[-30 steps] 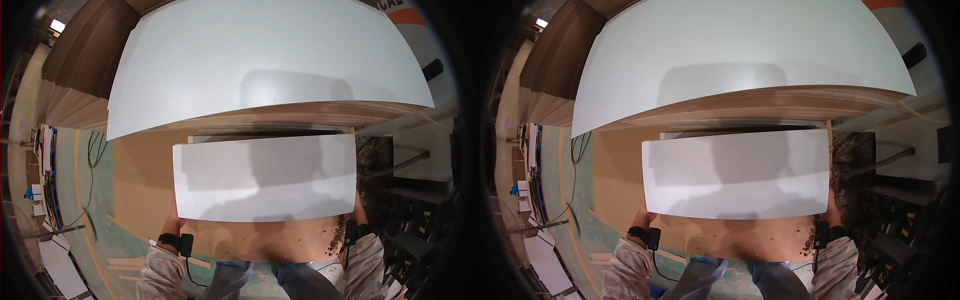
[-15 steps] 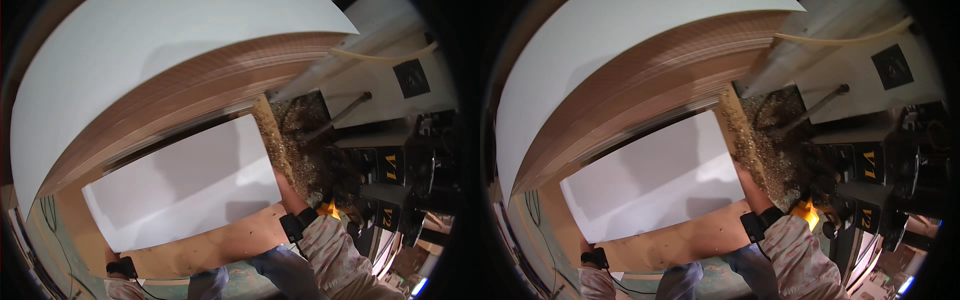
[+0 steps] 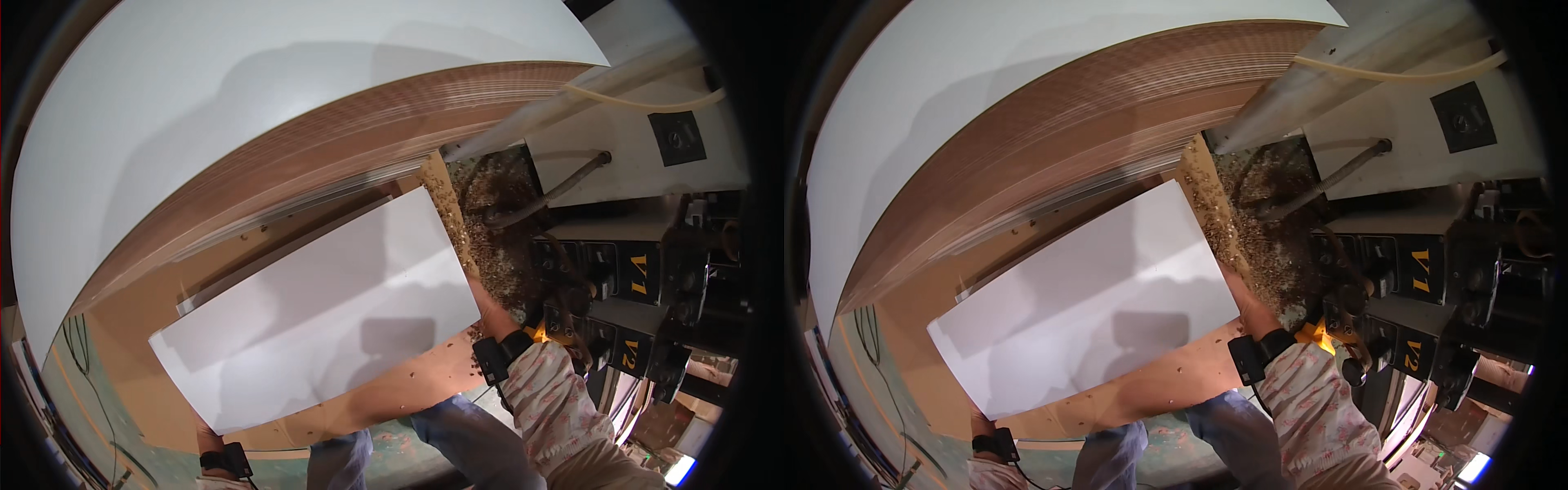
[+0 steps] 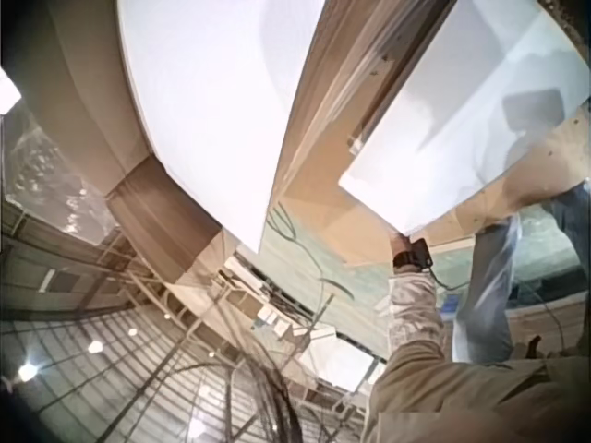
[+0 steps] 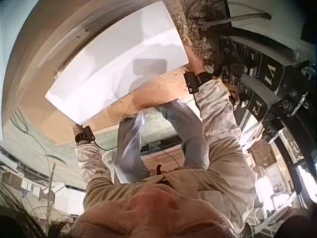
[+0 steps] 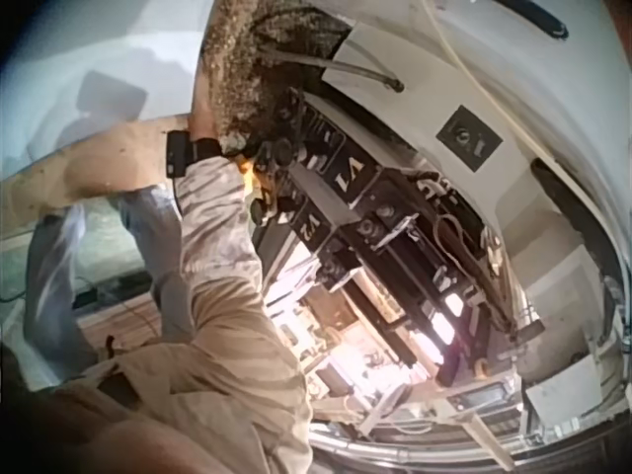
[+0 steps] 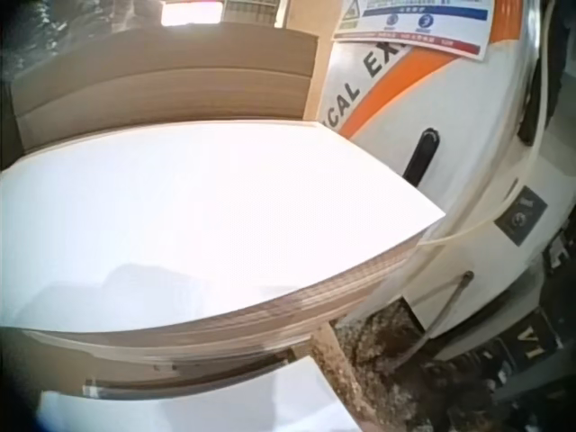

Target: The person repeatedly picks up white rectangular wood panels from a stack and feeds them into a large industrial machine. After the machine processes each panel, the person retrieves it and places it onto a growing stack of finished pieces. The task involves continuous handling of the panels and operating the machinery in a factory setting.

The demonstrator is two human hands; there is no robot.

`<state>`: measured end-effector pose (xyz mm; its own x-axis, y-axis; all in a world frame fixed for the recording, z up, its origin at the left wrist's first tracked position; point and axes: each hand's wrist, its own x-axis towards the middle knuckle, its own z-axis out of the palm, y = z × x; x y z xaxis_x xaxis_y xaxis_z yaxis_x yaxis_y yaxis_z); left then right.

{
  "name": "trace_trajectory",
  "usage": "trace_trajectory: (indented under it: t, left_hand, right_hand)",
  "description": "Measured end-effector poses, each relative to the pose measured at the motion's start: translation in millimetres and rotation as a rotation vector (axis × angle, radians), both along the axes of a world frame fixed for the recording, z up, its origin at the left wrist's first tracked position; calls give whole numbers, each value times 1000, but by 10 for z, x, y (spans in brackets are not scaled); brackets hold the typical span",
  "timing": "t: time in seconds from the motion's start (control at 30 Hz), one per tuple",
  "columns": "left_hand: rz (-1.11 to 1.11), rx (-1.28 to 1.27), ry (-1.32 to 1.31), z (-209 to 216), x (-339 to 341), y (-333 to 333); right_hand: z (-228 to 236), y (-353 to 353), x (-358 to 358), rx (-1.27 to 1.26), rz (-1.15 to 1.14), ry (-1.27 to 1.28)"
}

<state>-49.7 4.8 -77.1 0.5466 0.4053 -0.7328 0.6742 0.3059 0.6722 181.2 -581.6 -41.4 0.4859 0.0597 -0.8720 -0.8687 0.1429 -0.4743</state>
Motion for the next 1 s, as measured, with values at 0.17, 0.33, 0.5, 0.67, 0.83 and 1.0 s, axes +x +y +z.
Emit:
trace_trajectory:
  t: [0.17,0.33,0.5,0.67,0.83,1.0]
  left_hand:
    - [-117,105,52,141,-224,-54]
    - [-290,150,158,377,81,-518]
    - [-480,197,140,743,454,-599]
    - [-576,260,62,759,545,-524]
    - [-874,367,-296,218,184,-134]
    - [-436,218,-49,-274,-79,-64]
  right_hand:
    - [-46,-298,-384,-153,-21,-115]
    - [23,-268,-481,-416,66,-300]
    - [647,-636,-1246,-492,43,-219]
    - [1377,-446,-1501,-376,22,93]
    - [559,-283,-1574,-184,-2,-86]
    - [1658,271,-578,-376,218,-299]
